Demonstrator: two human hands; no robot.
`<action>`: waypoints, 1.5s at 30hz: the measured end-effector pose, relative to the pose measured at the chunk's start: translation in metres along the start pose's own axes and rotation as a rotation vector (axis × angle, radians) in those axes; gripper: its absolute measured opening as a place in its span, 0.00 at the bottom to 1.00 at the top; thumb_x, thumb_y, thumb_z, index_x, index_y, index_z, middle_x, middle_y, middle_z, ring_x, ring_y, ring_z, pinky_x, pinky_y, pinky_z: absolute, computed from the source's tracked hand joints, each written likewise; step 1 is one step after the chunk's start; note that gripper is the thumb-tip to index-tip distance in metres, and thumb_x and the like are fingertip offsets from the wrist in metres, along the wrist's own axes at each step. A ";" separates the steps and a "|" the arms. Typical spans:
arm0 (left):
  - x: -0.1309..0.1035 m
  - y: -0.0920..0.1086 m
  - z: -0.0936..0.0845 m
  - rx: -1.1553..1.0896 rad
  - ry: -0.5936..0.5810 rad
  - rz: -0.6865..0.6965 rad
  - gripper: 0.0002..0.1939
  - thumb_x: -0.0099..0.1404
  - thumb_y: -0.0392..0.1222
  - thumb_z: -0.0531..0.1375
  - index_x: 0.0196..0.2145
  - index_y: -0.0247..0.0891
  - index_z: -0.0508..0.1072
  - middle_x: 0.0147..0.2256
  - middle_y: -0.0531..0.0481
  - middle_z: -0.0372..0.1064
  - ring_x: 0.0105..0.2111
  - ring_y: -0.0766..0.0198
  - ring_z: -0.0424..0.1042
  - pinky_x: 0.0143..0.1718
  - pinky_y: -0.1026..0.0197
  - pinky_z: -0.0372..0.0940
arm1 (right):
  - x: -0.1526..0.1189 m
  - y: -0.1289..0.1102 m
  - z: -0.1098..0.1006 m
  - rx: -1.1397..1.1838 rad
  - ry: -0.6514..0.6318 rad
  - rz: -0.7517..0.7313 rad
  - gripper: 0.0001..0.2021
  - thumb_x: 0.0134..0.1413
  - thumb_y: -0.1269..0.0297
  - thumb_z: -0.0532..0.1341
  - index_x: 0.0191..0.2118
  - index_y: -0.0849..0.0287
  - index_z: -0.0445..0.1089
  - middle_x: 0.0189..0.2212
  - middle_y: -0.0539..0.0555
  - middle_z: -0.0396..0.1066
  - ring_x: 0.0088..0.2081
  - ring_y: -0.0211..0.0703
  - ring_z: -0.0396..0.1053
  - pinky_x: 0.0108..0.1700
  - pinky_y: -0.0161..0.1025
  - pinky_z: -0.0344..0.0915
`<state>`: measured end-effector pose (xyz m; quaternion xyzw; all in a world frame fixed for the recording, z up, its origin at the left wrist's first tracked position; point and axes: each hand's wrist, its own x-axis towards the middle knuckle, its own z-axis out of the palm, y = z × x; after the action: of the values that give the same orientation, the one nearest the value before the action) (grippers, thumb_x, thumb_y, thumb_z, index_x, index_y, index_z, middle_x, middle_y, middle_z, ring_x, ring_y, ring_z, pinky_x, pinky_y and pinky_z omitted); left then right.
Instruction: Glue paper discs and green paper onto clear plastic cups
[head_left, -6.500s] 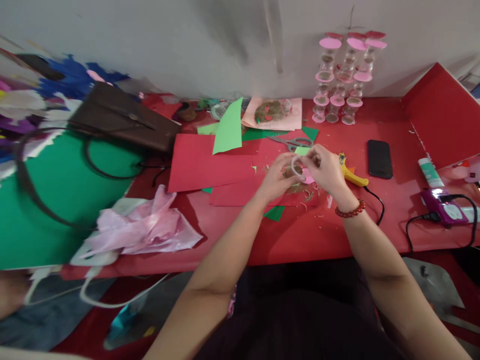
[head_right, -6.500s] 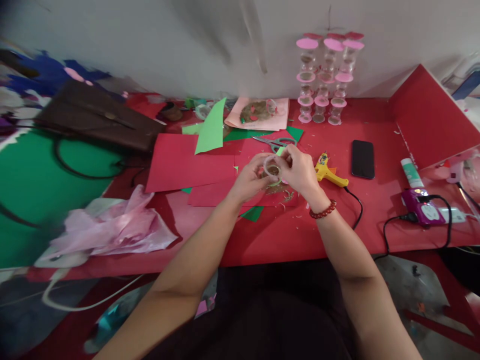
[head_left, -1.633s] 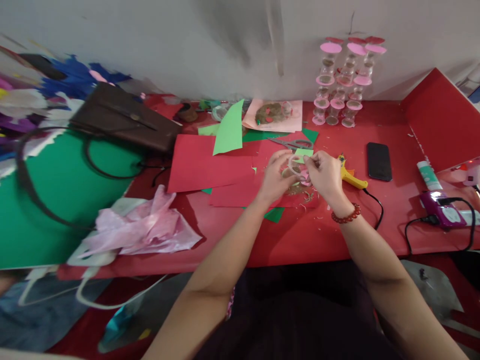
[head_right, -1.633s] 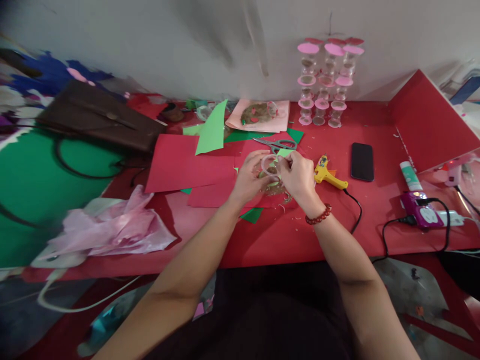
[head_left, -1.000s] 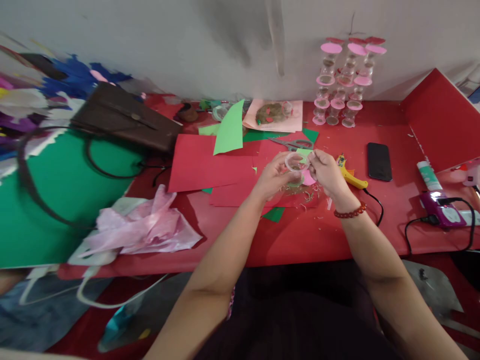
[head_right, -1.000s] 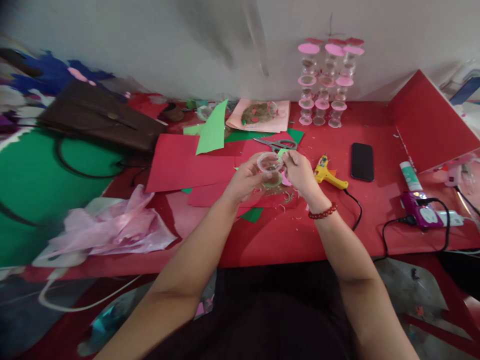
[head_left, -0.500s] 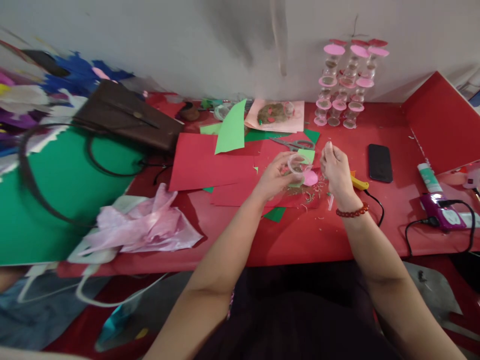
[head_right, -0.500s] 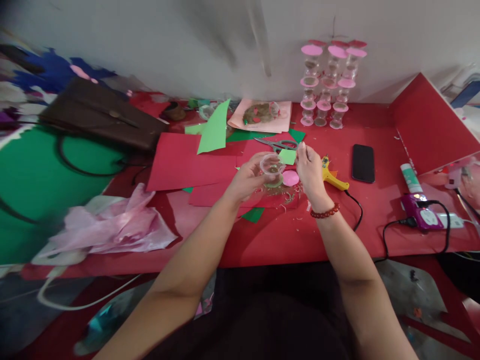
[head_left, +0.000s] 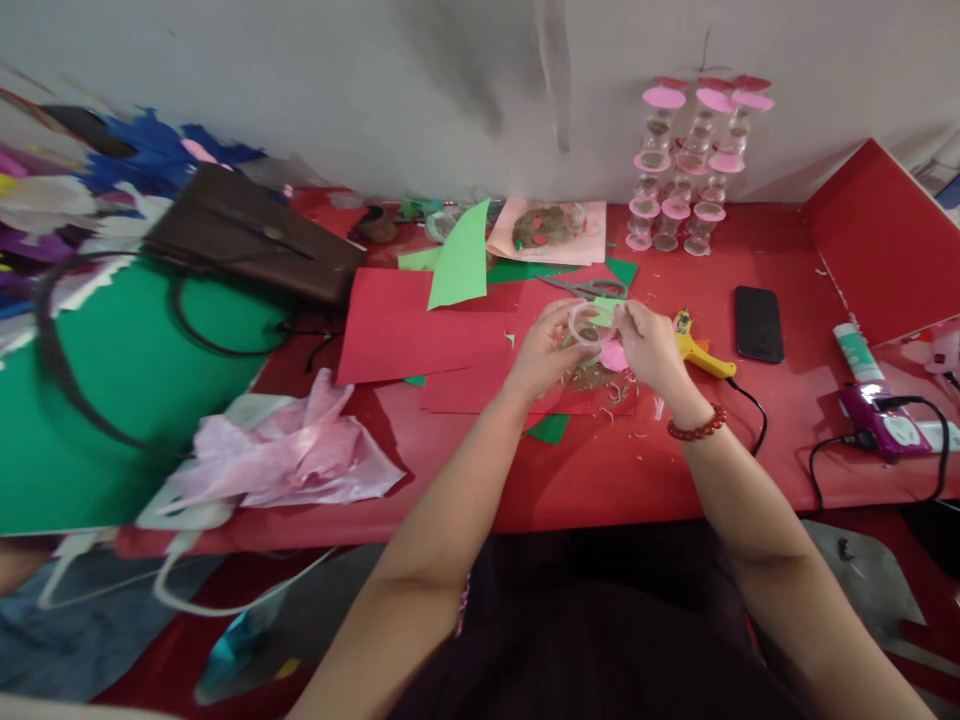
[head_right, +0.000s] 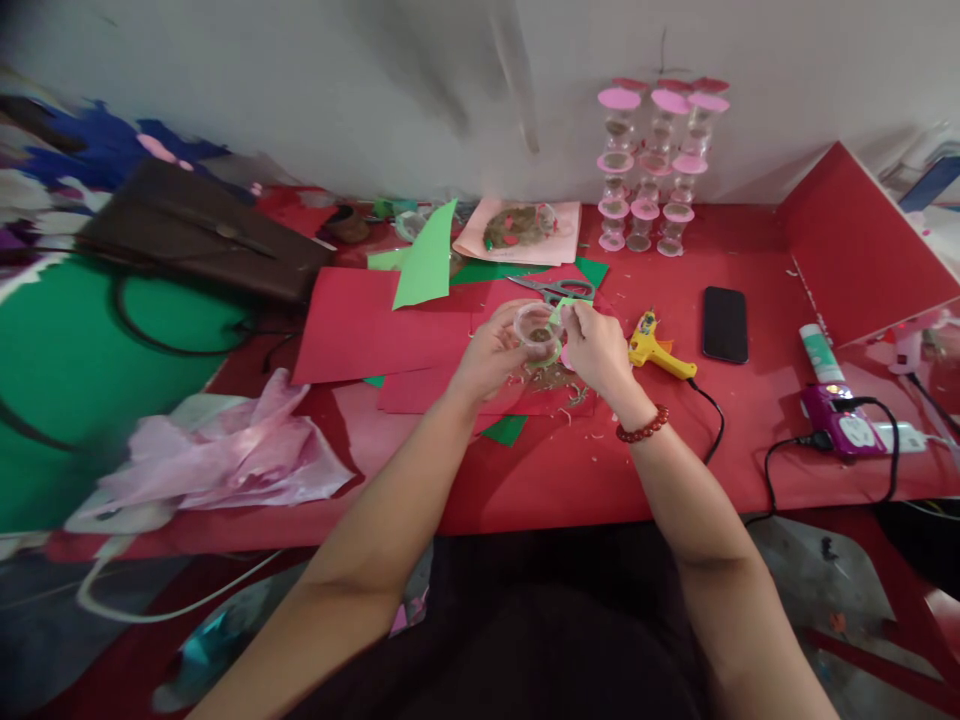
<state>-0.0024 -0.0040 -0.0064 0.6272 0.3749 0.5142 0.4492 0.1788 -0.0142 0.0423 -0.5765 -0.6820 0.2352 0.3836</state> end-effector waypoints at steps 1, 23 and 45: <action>0.000 0.000 0.000 -0.019 -0.010 -0.002 0.23 0.55 0.49 0.76 0.49 0.50 0.81 0.59 0.46 0.69 0.60 0.52 0.71 0.65 0.45 0.67 | 0.001 0.002 0.000 0.032 0.020 0.008 0.19 0.71 0.59 0.55 0.26 0.53 0.57 0.22 0.48 0.61 0.26 0.39 0.59 0.32 0.38 0.52; 0.000 -0.007 0.005 0.239 0.090 0.081 0.30 0.51 0.58 0.78 0.50 0.50 0.80 0.58 0.44 0.70 0.61 0.48 0.70 0.68 0.40 0.62 | -0.004 -0.007 -0.004 0.142 0.029 0.089 0.16 0.62 0.64 0.65 0.25 0.52 0.61 0.20 0.49 0.70 0.24 0.41 0.70 0.30 0.38 0.61; -0.003 0.006 0.002 -0.211 -0.134 -0.118 0.25 0.55 0.49 0.76 0.51 0.47 0.81 0.55 0.47 0.73 0.57 0.54 0.75 0.60 0.49 0.70 | 0.005 -0.001 -0.005 0.439 -0.168 0.208 0.22 0.69 0.54 0.59 0.24 0.53 0.54 0.18 0.43 0.49 0.22 0.35 0.48 0.29 0.36 0.49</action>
<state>-0.0014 -0.0086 -0.0018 0.5861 0.3242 0.4805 0.5661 0.1821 -0.0101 0.0479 -0.5250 -0.5812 0.4627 0.4154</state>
